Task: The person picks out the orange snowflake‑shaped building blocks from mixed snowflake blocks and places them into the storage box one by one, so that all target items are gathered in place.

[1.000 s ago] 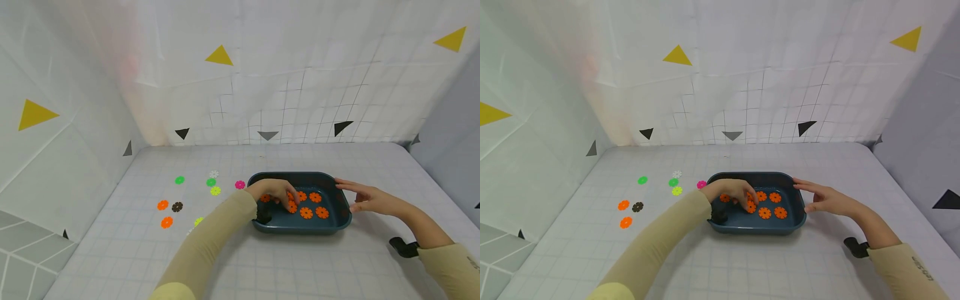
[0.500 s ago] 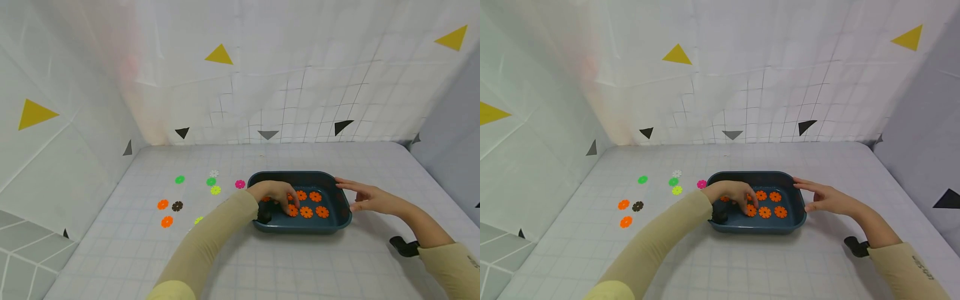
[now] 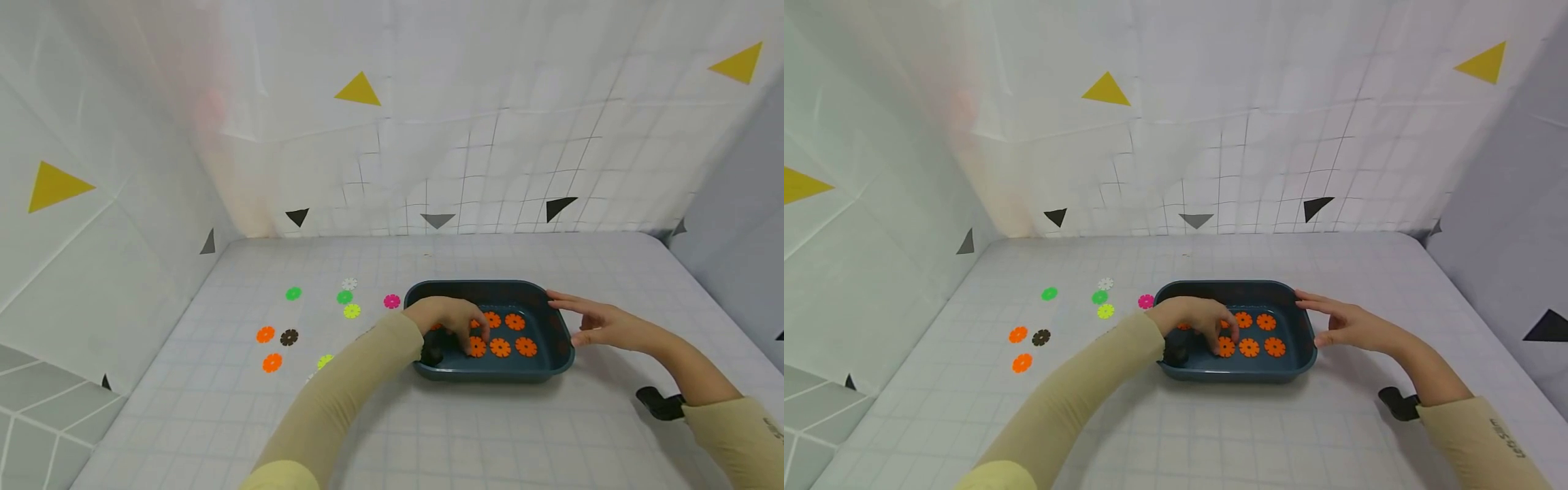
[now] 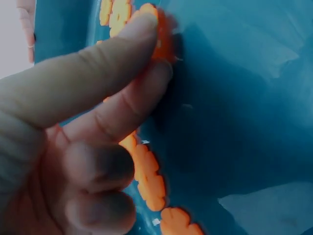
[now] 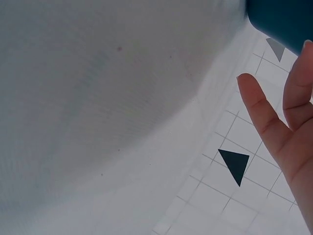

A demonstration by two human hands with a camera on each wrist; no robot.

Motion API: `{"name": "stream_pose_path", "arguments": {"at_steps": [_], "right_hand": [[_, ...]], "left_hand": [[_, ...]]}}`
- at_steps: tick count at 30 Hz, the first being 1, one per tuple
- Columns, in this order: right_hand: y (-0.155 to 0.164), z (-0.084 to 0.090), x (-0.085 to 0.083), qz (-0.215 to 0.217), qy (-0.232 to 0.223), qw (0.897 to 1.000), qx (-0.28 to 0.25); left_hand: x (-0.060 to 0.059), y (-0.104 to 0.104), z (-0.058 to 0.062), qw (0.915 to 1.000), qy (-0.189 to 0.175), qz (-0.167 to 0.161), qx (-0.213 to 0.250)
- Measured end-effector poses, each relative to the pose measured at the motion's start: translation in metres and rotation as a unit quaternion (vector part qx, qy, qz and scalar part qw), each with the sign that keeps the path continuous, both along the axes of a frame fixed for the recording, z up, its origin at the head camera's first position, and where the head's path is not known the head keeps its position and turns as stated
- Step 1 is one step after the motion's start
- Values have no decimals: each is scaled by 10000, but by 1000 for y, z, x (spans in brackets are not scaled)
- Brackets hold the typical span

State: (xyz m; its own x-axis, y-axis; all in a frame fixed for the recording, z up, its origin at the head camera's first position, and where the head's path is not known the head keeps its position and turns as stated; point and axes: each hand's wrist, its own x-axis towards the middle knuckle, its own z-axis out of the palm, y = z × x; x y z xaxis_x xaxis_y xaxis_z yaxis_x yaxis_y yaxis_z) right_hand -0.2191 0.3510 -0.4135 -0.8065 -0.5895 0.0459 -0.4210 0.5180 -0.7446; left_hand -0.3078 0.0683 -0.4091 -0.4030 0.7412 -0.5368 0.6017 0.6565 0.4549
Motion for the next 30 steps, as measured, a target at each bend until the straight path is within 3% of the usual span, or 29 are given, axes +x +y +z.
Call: {"name": "stream_pose_path", "arguments": {"at_steps": [13,25,30], "right_hand": [[-3,4,3,-33,-8,10000,62],[0,2,1,13,17,10000,30],[0,1,1,-18,42,10000,44]], "left_hand": [[0,1,-1,9997,202,-137,-48],[1,6,-1,9973,603,-377,-165],[1,3,0,9981,500,-335,-86]]}}
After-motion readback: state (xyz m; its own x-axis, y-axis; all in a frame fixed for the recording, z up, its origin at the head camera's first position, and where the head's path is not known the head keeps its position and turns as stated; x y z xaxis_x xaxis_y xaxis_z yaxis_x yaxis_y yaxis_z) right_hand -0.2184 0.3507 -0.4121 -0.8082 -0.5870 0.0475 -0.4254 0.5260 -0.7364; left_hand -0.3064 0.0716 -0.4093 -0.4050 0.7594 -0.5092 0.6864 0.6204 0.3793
